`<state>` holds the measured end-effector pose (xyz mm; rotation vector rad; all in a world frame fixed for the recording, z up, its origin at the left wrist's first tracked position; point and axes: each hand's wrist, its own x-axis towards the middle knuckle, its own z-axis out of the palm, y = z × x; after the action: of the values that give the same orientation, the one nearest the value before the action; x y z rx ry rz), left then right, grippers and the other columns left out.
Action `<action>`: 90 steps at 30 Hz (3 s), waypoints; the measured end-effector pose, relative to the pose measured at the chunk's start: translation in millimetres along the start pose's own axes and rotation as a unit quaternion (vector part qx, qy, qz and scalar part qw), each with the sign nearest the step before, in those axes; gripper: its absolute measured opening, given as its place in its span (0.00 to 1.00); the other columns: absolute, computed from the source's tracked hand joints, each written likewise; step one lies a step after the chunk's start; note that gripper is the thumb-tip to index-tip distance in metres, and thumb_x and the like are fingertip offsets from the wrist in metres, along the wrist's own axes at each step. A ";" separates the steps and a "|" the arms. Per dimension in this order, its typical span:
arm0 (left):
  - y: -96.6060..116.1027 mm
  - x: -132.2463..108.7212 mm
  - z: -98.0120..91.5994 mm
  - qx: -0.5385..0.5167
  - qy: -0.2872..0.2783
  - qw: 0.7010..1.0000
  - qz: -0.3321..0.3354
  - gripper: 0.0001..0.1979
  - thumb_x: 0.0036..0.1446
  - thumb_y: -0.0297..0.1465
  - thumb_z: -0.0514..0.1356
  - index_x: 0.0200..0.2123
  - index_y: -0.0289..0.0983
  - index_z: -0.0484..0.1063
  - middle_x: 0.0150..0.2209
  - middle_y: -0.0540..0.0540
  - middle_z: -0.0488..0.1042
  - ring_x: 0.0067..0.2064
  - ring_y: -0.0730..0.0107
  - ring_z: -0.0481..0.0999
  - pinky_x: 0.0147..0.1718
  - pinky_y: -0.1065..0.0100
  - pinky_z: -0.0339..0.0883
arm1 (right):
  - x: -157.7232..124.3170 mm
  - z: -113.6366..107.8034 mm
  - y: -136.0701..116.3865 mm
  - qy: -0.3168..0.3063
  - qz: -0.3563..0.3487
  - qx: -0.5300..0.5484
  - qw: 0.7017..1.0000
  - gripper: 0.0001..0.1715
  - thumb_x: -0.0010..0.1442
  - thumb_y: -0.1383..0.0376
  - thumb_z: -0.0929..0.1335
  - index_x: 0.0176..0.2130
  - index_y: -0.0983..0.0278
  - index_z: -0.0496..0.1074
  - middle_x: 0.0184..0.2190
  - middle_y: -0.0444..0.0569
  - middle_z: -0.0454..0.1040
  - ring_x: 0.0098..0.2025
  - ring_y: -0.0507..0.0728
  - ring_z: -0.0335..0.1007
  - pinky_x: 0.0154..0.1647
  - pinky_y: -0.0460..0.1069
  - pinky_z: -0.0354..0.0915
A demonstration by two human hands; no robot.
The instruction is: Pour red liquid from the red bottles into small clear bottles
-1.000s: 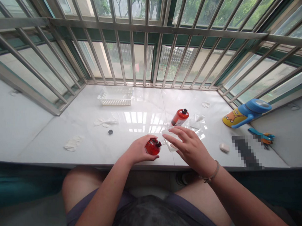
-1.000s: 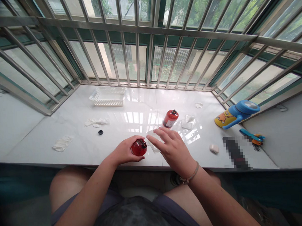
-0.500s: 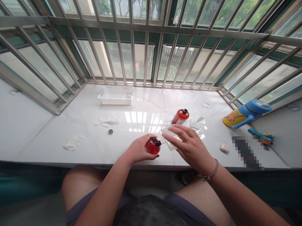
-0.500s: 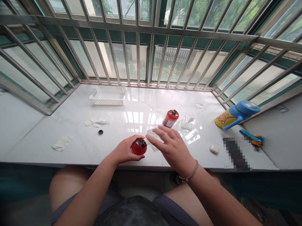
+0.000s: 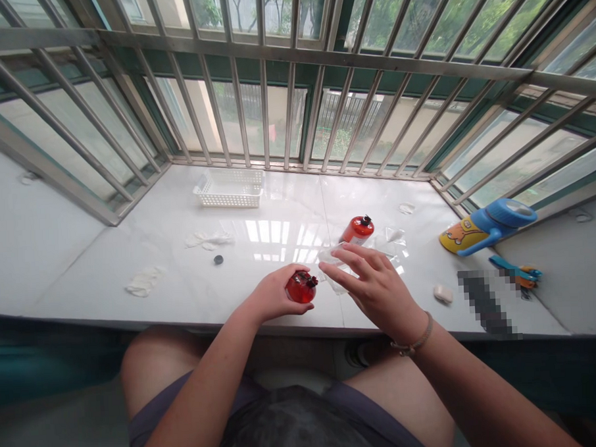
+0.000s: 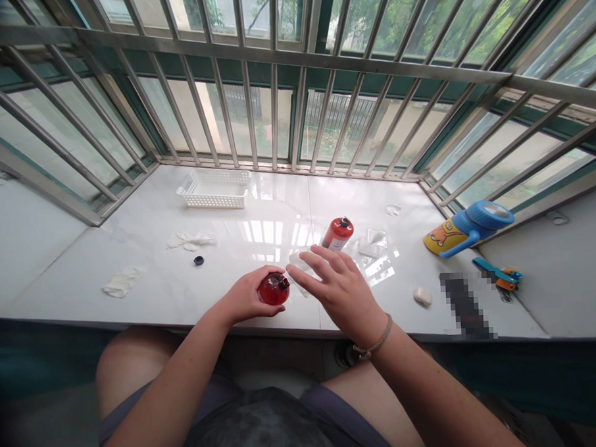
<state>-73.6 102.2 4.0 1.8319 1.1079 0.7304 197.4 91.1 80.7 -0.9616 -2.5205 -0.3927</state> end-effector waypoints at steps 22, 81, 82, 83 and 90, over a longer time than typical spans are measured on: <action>-5.9 0.7 -0.2 -0.005 0.003 1.000 0.010 0.38 0.45 0.40 0.78 0.60 0.47 0.72 0.58 0.47 0.79 0.57 0.52 0.80 0.60 0.57 0.71 | 12.1 -4.4 4.1 0.007 -0.041 -0.021 0.999 0.32 0.70 0.76 0.68 0.66 0.53 0.71 0.63 0.52 0.75 0.67 0.67 0.66 0.61 0.62 0.65; -5.0 0.3 -4.5 -0.055 0.015 0.998 0.015 0.37 0.46 0.38 0.78 0.60 0.45 0.73 0.56 0.46 0.80 0.55 0.52 0.79 0.58 0.56 0.72 | 43.7 -27.2 5.5 -0.008 -0.140 -0.068 0.988 0.26 0.71 0.74 0.69 0.63 0.55 0.73 0.61 0.49 0.77 0.68 0.65 0.67 0.65 0.61 0.61; -4.7 0.1 -4.5 -0.057 0.015 0.998 0.014 0.37 0.46 0.38 0.78 0.60 0.45 0.73 0.56 0.46 0.80 0.55 0.52 0.79 0.58 0.56 0.72 | 44.3 -27.7 5.4 -0.008 -0.141 -0.069 0.988 0.26 0.71 0.74 0.69 0.63 0.55 0.73 0.61 0.49 0.77 0.67 0.65 0.67 0.65 0.61 0.61; -4.5 0.0 -4.5 -0.058 0.015 0.998 0.013 0.37 0.46 0.38 0.78 0.60 0.45 0.73 0.56 0.46 0.80 0.55 0.52 0.79 0.58 0.56 0.72 | 44.8 -28.2 5.3 -0.009 -0.142 -0.069 0.987 0.26 0.71 0.74 0.69 0.63 0.55 0.73 0.61 0.49 0.77 0.67 0.65 0.67 0.65 0.61 0.61; -4.9 -0.2 -4.6 -0.067 0.015 0.998 0.009 0.37 0.46 0.37 0.78 0.59 0.45 0.73 0.54 0.47 0.81 0.54 0.52 0.80 0.56 0.57 0.73 | 47.1 -30.9 4.4 -0.012 -0.145 -0.081 0.986 0.26 0.70 0.74 0.69 0.62 0.54 0.73 0.61 0.48 0.77 0.68 0.65 0.67 0.65 0.61 0.61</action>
<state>-79.3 104.9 1.9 1.7242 1.0370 0.8251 177.1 108.6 130.4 -0.6553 -2.6907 -0.6869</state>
